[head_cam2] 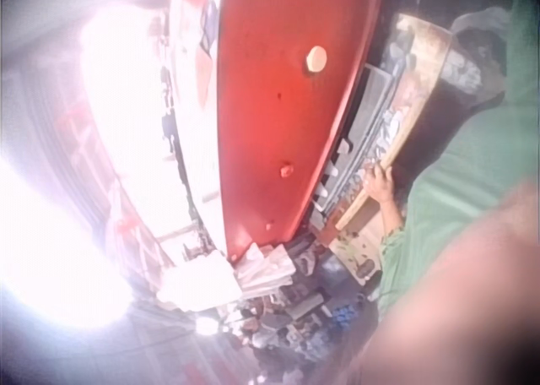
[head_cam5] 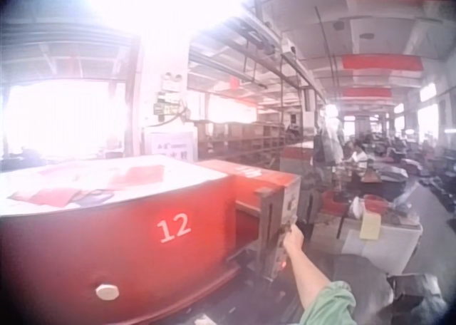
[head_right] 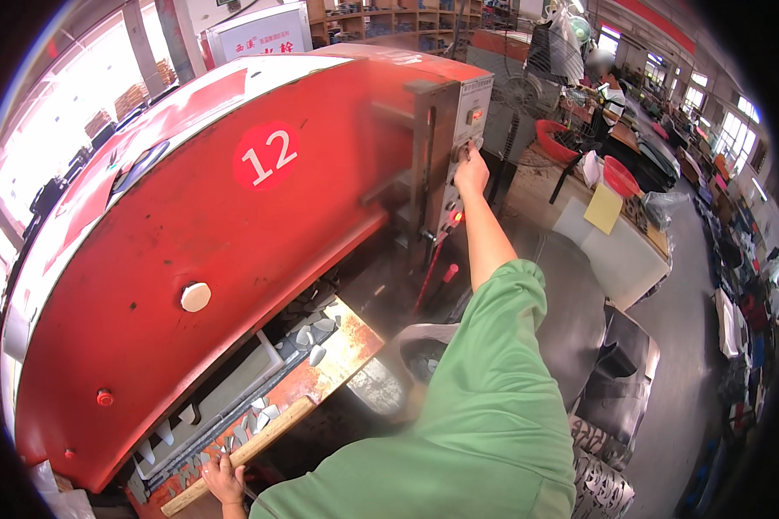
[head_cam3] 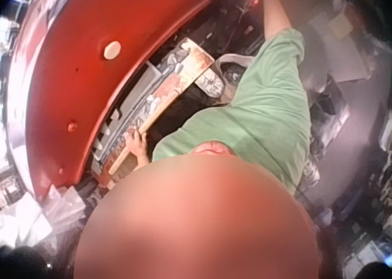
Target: The person operates a red hydraulic press machine, repeatedly placing flat gray cutouts onto a metal sheet, closing the press, and removing the pressed pieces. They also handle a large roll of gray material, unrolling and positioning it on the press bed before continuing the pressing cycle.
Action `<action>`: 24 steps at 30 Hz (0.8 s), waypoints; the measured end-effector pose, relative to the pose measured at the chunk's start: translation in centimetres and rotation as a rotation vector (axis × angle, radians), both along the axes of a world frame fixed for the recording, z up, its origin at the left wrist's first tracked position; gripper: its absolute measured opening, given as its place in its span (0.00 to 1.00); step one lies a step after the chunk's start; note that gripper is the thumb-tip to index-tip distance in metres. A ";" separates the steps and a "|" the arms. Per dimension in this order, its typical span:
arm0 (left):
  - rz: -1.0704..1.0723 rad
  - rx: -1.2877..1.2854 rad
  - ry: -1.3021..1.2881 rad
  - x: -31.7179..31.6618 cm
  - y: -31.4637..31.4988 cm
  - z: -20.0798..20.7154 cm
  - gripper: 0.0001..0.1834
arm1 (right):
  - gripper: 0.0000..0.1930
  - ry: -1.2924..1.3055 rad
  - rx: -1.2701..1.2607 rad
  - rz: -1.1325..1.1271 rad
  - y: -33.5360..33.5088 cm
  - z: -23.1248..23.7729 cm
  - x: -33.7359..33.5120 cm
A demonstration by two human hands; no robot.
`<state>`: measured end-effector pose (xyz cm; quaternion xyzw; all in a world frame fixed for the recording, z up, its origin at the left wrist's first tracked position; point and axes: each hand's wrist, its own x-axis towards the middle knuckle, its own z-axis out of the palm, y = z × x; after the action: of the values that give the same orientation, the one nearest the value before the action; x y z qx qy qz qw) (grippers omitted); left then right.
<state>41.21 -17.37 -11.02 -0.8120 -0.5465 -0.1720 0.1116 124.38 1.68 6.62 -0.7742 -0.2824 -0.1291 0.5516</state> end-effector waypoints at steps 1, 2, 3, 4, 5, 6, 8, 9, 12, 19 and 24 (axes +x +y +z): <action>0.009 0.006 -0.002 0.0 -0.2 0.1 0.34 | 0.23 -0.033 -0.008 0.049 0.2 -0.3 0.3; -0.003 0.001 -0.019 0.0 -0.1 0.2 0.33 | 0.23 -0.032 -0.033 0.005 0.1 -0.5 0.7; -0.015 -0.005 -0.035 -0.2 -0.2 0.4 0.31 | 0.23 -0.065 -0.051 0.005 0.3 -0.7 0.8; 0.022 -0.073 -0.041 -0.5 0.4 0.5 0.29 | 0.23 -0.100 -0.053 -0.041 0.0 -0.8 0.7; -0.023 -0.019 -0.053 -1.1 0.0 0.7 0.30 | 0.25 -0.023 -0.089 0.007 -0.3 -0.9 -0.1; -0.020 -0.001 -0.068 -1.7 0.2 0.9 0.32 | 0.27 -0.180 -0.079 -0.097 -0.8 -1.0 -1.7; 0.025 -0.071 0.007 -3.1 -0.2 1.4 0.28 | 0.25 -0.108 0.045 -0.180 -2.9 -0.5 -6.2; -0.013 -0.036 -0.011 -3.6 -0.6 1.7 0.28 | 0.21 -0.119 0.086 -0.140 -4.1 0.0 -9.7; -0.033 -0.030 -0.002 -4.7 -1.3 2.6 0.29 | 0.14 -0.109 0.406 0.248 -6.0 0.5 -25.1; 0.044 -0.056 -0.033 -3.9 0.5 4.2 0.25 | 0.10 -0.056 0.060 1.361 -4.3 4.7 -50.7; 0.060 -0.006 -0.083 -3.7 1.0 4.4 0.24 | 0.11 -0.024 -0.004 1.287 -4.7 4.6 -51.9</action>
<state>37.47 -16.36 -6.62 -0.7878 -0.5751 -0.2006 0.0915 72.43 -3.05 11.22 -0.4496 -0.6967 0.2197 0.5140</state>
